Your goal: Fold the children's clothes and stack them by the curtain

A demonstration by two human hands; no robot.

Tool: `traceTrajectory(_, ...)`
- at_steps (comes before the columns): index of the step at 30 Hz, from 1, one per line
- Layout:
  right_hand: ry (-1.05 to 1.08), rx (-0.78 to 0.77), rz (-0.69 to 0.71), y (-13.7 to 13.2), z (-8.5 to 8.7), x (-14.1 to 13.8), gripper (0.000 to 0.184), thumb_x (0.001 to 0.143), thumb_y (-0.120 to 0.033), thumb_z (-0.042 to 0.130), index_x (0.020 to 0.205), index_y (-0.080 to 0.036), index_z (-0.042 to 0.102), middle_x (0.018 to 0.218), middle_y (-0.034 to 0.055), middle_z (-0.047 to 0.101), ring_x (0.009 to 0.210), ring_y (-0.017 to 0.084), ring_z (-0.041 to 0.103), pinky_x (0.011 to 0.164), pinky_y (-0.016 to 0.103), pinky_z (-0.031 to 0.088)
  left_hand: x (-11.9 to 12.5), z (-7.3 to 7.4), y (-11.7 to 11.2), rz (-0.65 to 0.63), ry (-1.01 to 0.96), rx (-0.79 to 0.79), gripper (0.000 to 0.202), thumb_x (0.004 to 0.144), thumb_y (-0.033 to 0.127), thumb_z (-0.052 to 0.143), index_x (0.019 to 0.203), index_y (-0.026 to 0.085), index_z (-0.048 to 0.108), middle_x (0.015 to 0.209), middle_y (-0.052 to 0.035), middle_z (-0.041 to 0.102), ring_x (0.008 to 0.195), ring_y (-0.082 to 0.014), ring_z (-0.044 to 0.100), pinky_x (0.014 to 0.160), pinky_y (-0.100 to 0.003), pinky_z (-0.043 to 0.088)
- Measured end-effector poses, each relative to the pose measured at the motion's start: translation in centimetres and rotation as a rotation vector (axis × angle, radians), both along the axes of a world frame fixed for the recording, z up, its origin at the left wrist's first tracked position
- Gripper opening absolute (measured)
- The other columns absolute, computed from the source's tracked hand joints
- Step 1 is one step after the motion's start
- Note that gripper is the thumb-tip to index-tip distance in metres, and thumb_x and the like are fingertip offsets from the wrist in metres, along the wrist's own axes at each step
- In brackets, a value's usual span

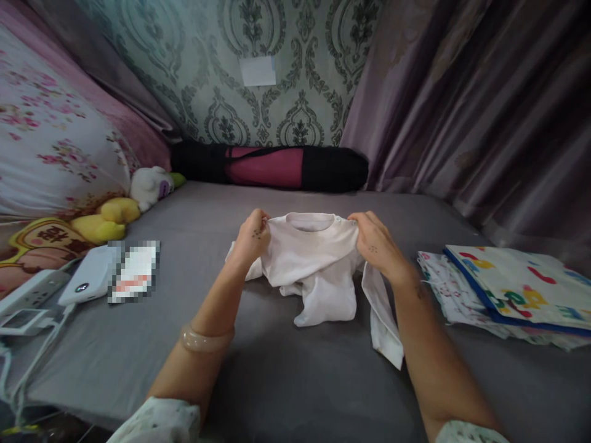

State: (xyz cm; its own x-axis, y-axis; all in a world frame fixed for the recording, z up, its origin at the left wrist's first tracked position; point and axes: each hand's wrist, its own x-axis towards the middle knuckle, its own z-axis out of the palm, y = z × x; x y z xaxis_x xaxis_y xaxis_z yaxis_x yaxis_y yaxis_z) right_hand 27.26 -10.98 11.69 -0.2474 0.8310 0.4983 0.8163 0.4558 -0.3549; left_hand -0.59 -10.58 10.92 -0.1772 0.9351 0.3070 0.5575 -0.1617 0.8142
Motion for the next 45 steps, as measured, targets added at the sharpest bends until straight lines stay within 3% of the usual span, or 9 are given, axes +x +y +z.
traceTrajectory(3, 0.051, 0.005, -0.044, 0.1, -0.1, -0.2, 0.028, 0.085, -0.014, 0.037, 0.1, -0.02, 0.059, 0.098, 0.0097, 0.061, 0.096, 0.025, 0.057, 0.088, 0.039, 0.043, 0.4, -0.1, 0.1, -0.01, 0.048, 0.002, 0.016, 0.079, 0.013, 0.042, 0.082, 0.021, 0.055, 0.087, -0.0042, 0.06, 0.086, -0.0202, 0.054, 0.077, -0.032, 0.041)
traceTrajectory(6, 0.092, -0.039, -0.034, 0.2, -0.1, 0.0, 0.018, 0.086, -0.031, 0.05, 0.097, -0.022, 0.06, 0.096, 0.0069, 0.063, 0.091, 0.023, 0.059, 0.083, 0.036, 0.045, 0.4, 0.0, 0.4, -0.059, -0.009, -0.021, 0.014, 0.083, 0.022, 0.043, 0.083, 0.02, 0.057, 0.085, -0.0037, 0.061, 0.084, -0.0188, 0.055, 0.075, -0.03, 0.042)
traceTrajectory(11, 0.13, -0.1, 0.038, 0.5, -0.4, 0.4, 0.026, 0.08, -0.041, 0.062, 0.1, -0.024, 0.065, 0.099, 0.0043, 0.066, 0.09, 0.022, 0.061, 0.081, 0.033, 0.045, -0.3, 0.7, -0.1, -0.228, -0.163, -0.097, 0.03, 0.074, 0.046, 0.065, 0.089, 0.02, 0.064, 0.077, -0.0017, 0.059, 0.071, -0.0153, 0.053, 0.06, -0.024, 0.038)
traceTrajectory(15, 0.203, -0.102, 0.016, 0.8, -0.7, 0.3, 0.031, 0.079, -0.047, 0.063, 0.096, -0.022, 0.069, 0.095, 0.0048, 0.068, 0.085, 0.021, 0.062, 0.077, 0.032, 0.045, -1.0, 1.2, -0.5, -0.309, -0.225, -0.125, 0.036, 0.068, 0.049, 0.071, 0.086, 0.019, 0.065, 0.072, -0.0006, 0.059, 0.065, -0.0135, 0.053, 0.056, -0.023, 0.037)
traceTrajectory(19, 0.274, -0.139, 0.02, 0.7, 0.3, 0.3, 0.035, 0.079, -0.052, 0.062, 0.091, -0.021, 0.071, 0.088, 0.0033, 0.07, 0.076, 0.019, 0.061, 0.071, 0.031, 0.045, -2.1, 2.1, -0.7, -0.317, -0.227, -0.087, 0.034, 0.067, 0.049, 0.071, 0.078, 0.017, 0.064, 0.068, 0.0002, 0.058, 0.061, -0.0119, 0.051, 0.054, -0.022, 0.035)
traceTrajectory(25, 0.342, -0.288, 0.142, -0.5, 4.2, 0.4, 0.04, 0.079, -0.054, 0.06, 0.089, -0.018, 0.071, 0.086, 0.0048, 0.071, 0.074, 0.019, 0.061, 0.064, 0.028, 0.045, -4.0, 4.7, -1.8, -0.364, -0.101, -0.012, 0.034, 0.069, 0.048, 0.07, 0.076, 0.016, 0.067, 0.065, -0.0006, 0.06, 0.057, -0.0109, 0.049, 0.051, -0.022, 0.033)
traceTrajectory(31, 0.089, -0.242, 0.143, -1.6, 9.3, 0.7, 0.03, 0.08, -0.044, 0.058, 0.089, -0.019, 0.073, 0.086, 0.003, 0.072, 0.08, 0.02, 0.062, 0.067, 0.028, 0.043, -6.4, 7.7, -1.9, -0.426, 0.189, 0.114, 0.029, 0.073, 0.044, 0.064, 0.076, 0.016, 0.071, 0.068, -0.0014, 0.065, 0.061, -0.0133, 0.054, 0.057, -0.024, 0.039)
traceTrajectory(39, -0.136, -0.057, -0.043, -1.7, 15.2, -0.3, 0.027, 0.08, -0.037, 0.058, 0.083, -0.017, 0.074, 0.07, 0.0026, 0.067, 0.069, 0.017, 0.059, 0.058, 0.027, 0.037, -7.2, 14.7, -1.3, -0.219, 0.662, 0.351, 0.026, 0.079, 0.034, 0.053, 0.082, 0.017, 0.073, 0.071, -0.003, 0.066, 0.071, -0.0176, 0.058, 0.067, -0.027, 0.043)
traceTrajectory(45, -0.237, 0.038, -0.099, -0.2, 18.3, -1.2, 0.022, 0.084, -0.034, 0.058, 0.079, -0.018, 0.073, 0.07, 0.005, 0.066, 0.074, 0.02, 0.06, 0.063, 0.03, 0.038, -6.2, 18.6, -0.3, -0.063, 0.847, 0.562, 0.027, 0.089, 0.029, 0.044, 0.091, 0.017, 0.068, 0.089, -0.0075, 0.064, 0.087, -0.0202, 0.056, 0.079, -0.031, 0.041)
